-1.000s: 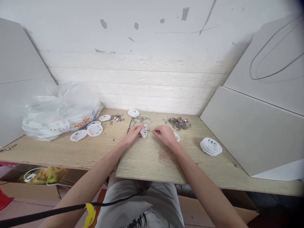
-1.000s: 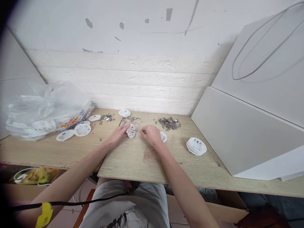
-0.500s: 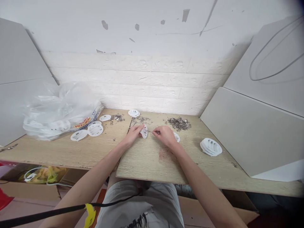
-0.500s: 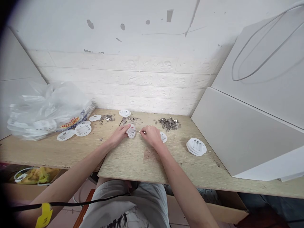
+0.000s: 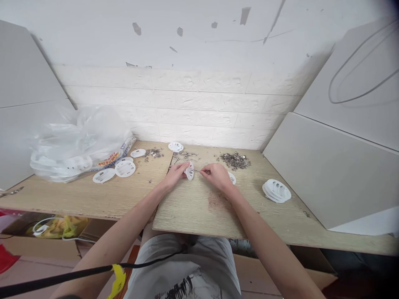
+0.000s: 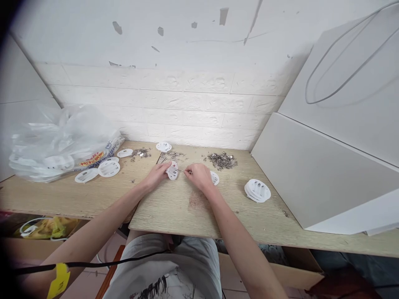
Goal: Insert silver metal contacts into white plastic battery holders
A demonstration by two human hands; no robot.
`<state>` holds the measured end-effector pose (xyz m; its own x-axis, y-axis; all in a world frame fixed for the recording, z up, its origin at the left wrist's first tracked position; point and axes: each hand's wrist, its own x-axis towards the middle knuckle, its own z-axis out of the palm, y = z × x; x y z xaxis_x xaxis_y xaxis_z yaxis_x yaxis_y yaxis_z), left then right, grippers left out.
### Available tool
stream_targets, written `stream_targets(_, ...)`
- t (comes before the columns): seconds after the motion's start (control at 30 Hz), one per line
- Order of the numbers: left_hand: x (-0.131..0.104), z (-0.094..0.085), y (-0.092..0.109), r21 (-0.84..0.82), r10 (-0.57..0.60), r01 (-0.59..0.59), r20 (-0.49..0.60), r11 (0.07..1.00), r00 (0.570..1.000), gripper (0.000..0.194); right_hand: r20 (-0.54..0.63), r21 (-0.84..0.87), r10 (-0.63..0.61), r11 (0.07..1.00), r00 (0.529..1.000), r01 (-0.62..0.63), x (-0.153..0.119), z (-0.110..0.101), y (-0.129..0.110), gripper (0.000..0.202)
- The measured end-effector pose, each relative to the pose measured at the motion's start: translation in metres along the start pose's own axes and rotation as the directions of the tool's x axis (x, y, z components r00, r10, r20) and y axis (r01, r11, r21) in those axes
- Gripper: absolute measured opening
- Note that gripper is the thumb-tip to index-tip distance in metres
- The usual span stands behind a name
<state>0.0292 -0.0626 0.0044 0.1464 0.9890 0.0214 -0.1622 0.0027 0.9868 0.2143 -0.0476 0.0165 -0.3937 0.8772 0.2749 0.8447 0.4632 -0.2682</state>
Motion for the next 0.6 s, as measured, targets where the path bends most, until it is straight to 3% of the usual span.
stream_targets(0.6, 0.0008, 0.0000, -0.0004, -0.051, -0.006, 0.005, -0.015, 0.999, 1.000, 0.043, -0.001, 0.039, 0.009, 0.999, 1.000, -0.009, 0.0004, -0.0038, -0.0012, 0.022)
